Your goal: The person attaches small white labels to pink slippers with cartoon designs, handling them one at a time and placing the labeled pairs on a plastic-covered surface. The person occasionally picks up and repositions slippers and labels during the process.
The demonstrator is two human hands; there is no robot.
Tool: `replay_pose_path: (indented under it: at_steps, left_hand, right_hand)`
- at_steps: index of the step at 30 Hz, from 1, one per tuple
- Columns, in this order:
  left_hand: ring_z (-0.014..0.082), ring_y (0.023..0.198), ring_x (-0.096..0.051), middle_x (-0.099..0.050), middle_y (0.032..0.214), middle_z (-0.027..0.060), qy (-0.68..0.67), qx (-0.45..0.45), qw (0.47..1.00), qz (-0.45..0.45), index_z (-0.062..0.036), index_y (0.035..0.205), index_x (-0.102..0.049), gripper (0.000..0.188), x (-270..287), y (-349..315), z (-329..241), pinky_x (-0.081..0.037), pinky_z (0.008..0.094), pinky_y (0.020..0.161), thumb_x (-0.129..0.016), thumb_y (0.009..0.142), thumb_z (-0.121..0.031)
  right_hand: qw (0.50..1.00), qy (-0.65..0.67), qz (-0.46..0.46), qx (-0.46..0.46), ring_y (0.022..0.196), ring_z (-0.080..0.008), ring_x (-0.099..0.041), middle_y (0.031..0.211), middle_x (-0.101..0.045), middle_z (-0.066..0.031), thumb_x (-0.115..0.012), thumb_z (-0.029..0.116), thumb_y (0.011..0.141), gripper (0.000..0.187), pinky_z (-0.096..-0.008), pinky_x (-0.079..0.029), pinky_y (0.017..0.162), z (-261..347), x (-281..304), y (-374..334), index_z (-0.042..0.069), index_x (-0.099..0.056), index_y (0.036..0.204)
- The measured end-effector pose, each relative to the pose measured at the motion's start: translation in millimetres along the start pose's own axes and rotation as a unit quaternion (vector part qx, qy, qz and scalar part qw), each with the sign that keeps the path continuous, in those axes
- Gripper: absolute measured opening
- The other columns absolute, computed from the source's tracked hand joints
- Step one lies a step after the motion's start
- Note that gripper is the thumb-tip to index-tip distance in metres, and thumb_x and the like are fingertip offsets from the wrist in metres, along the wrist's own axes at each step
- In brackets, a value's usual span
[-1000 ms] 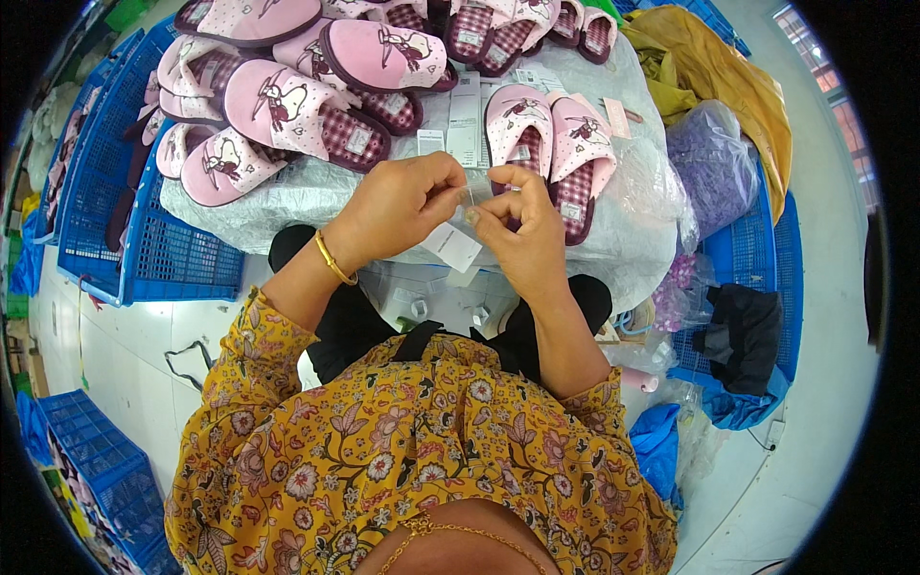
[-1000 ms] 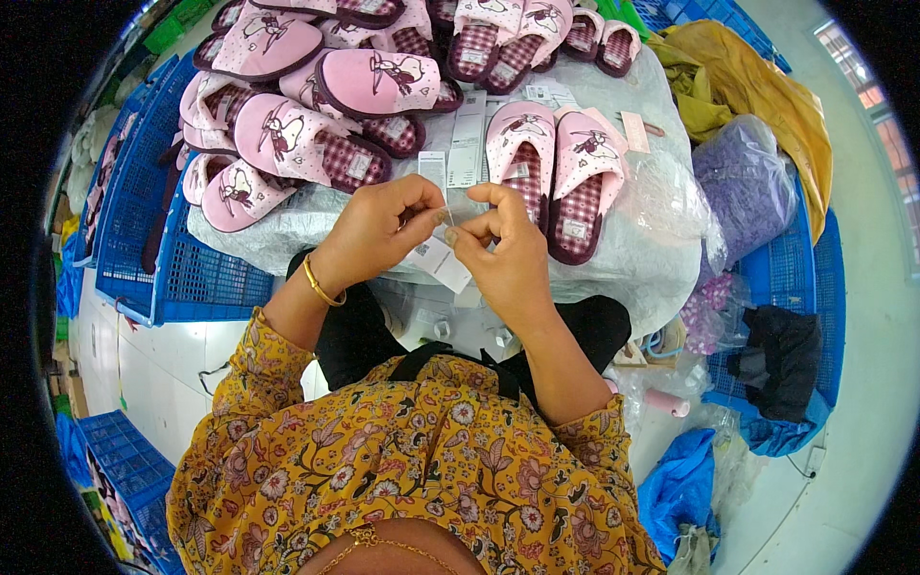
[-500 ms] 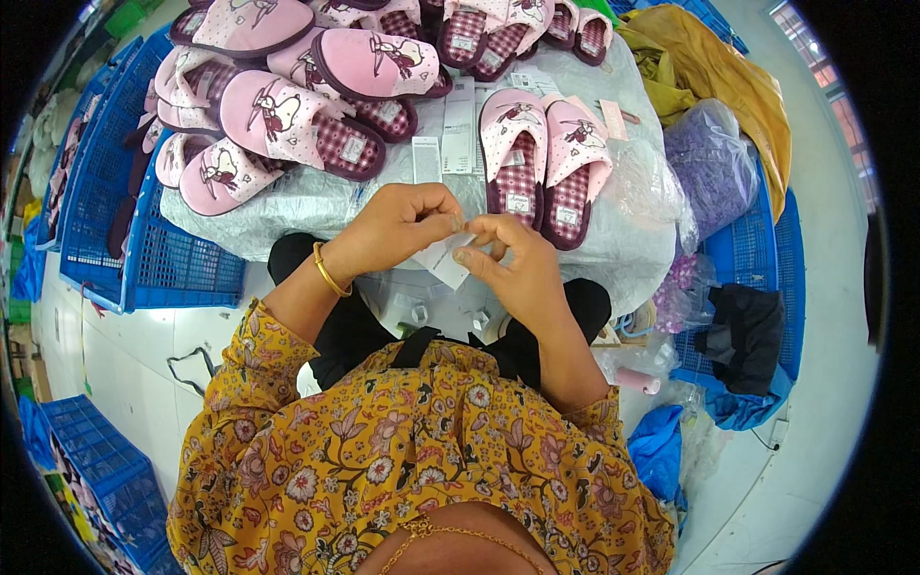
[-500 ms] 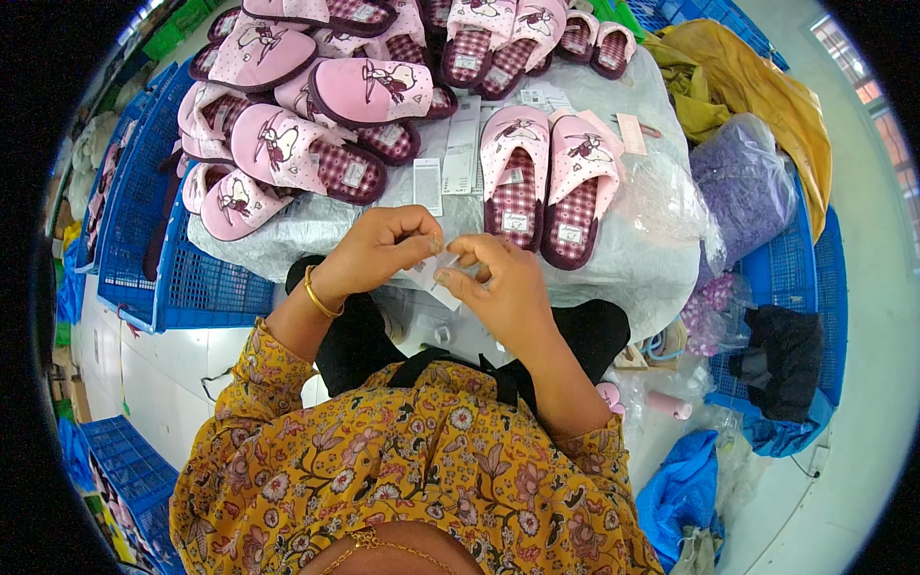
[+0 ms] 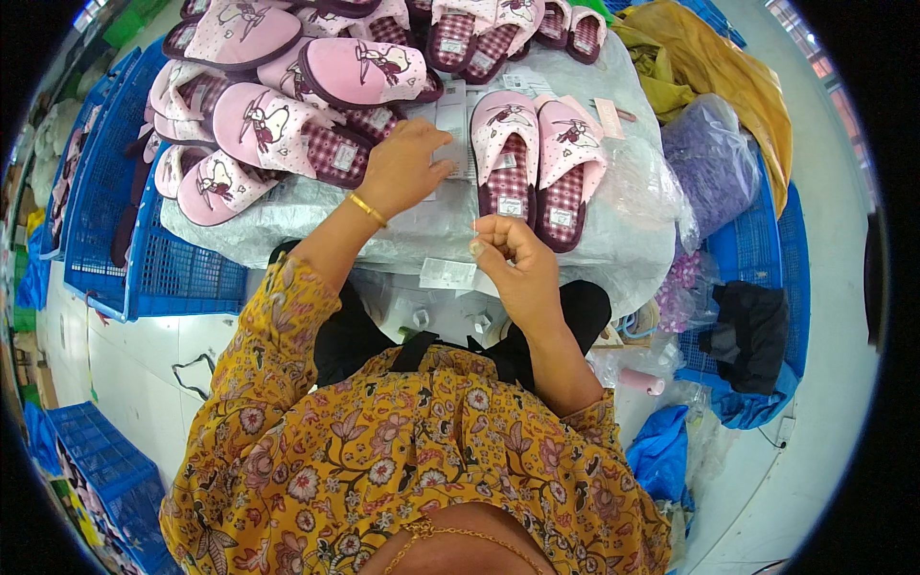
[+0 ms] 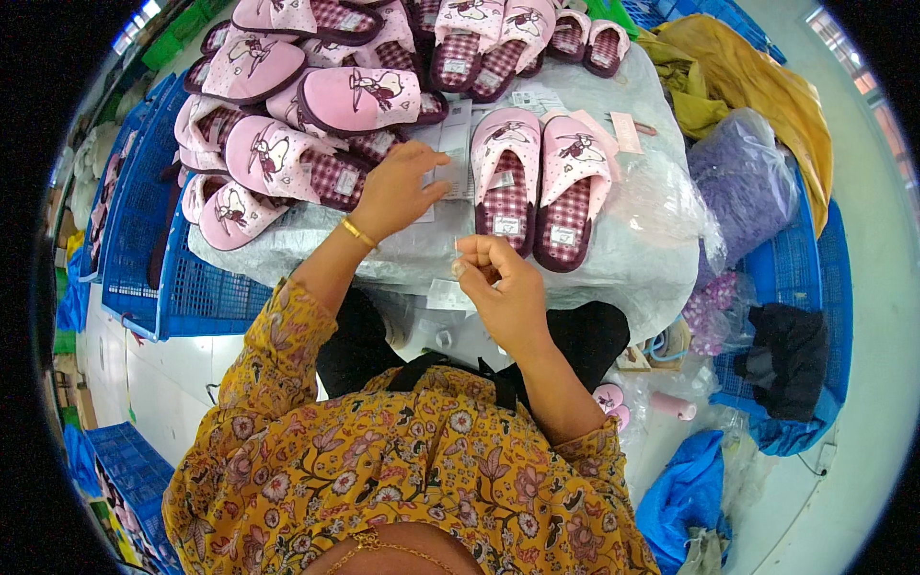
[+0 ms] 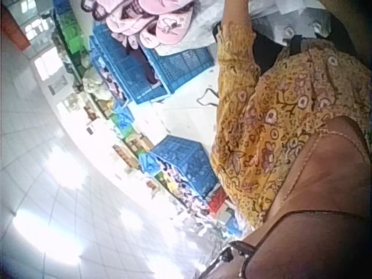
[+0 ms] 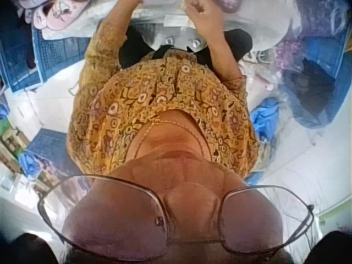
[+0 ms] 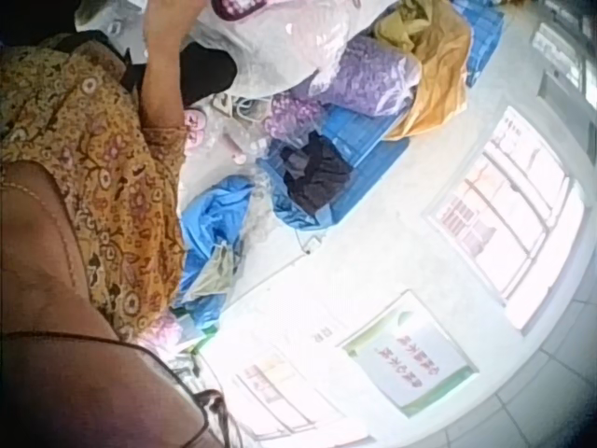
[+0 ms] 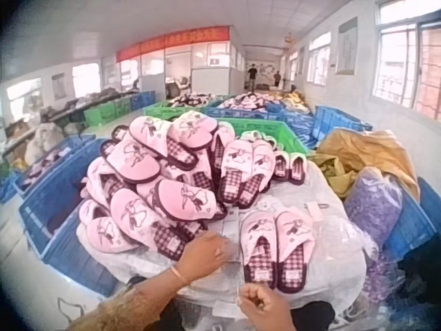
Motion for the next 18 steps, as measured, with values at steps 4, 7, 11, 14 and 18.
replay_pose_path:
  at_steps: [4,7,11,14,18]
  left_hand:
    - [0.0289,0.108,-0.056,-0.063,0.105,0.0089,0.091,0.031,0.985,0.146,-0.0102,0.101,-0.07,0.027,-42,8,19,-0.047,0.0409,0.092,-0.067,0.083,-0.031]
    - [0.0279,0.103,-0.058,-0.065,0.101,0.0085,0.102,0.004,0.985,0.136,-0.0099,0.096,-0.07,0.023,-46,9,16,-0.047,0.0447,0.091,-0.063,0.087,-0.029]
    - [0.0275,0.094,-0.06,-0.066,0.091,0.0067,0.19,-0.056,0.972,0.125,-0.0104,0.091,-0.069,0.016,-52,9,6,-0.047,0.0465,0.085,-0.059,0.089,-0.023]
    - [0.0293,0.086,-0.061,-0.066,0.086,0.0074,0.201,-0.057,0.977,0.051,-0.0103,0.088,-0.067,0.014,-41,14,9,-0.049,0.044,0.078,-0.058,0.09,-0.021]
    - [0.0327,0.082,-0.063,-0.066,0.086,0.0124,0.055,-0.005,0.994,-0.092,-0.0056,0.089,-0.066,0.013,1,14,12,-0.051,0.0414,0.072,-0.059,0.091,-0.017]
  right_hand:
    - [1.0,0.023,-0.011,0.005,0.074,-0.0053,-0.055,0.089,-0.067,-0.0035,-0.069,0.008,0.089,0.025,-0.0223,-0.046,0.067,-7,9,-1,0.0,-0.064,0.112]
    - [1.0,0.024,-0.009,-0.002,0.074,-0.005,-0.055,0.088,-0.067,-0.0026,-0.068,0.008,0.089,0.025,-0.0222,-0.046,0.068,-10,11,-2,0.0,-0.063,0.112]
    - [0.999,0.032,-0.012,-0.002,0.074,-0.0047,-0.054,0.088,-0.066,-0.002,-0.069,0.008,0.089,0.025,-0.0219,-0.046,0.068,-9,9,-2,0.0,-0.063,0.113]
    - [0.999,0.029,-0.014,0.002,0.074,-0.0045,-0.054,0.088,-0.066,-0.0017,-0.068,0.008,0.09,0.025,-0.0216,-0.045,0.068,-6,9,-2,0.0,-0.063,0.113]
    - [1.0,0.025,-0.009,0.008,0.075,-0.0048,-0.054,0.088,-0.065,-0.0011,-0.067,0.009,0.091,0.025,-0.0214,-0.045,0.068,0,12,1,-0.001,-0.063,0.114]
Point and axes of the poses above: each hand's wrist, its own y-axis towards the middle knuckle, its own x-axis out of the back of the hand, z = x × y, the point moved 10 cm from there along y, towards the middle knuckle
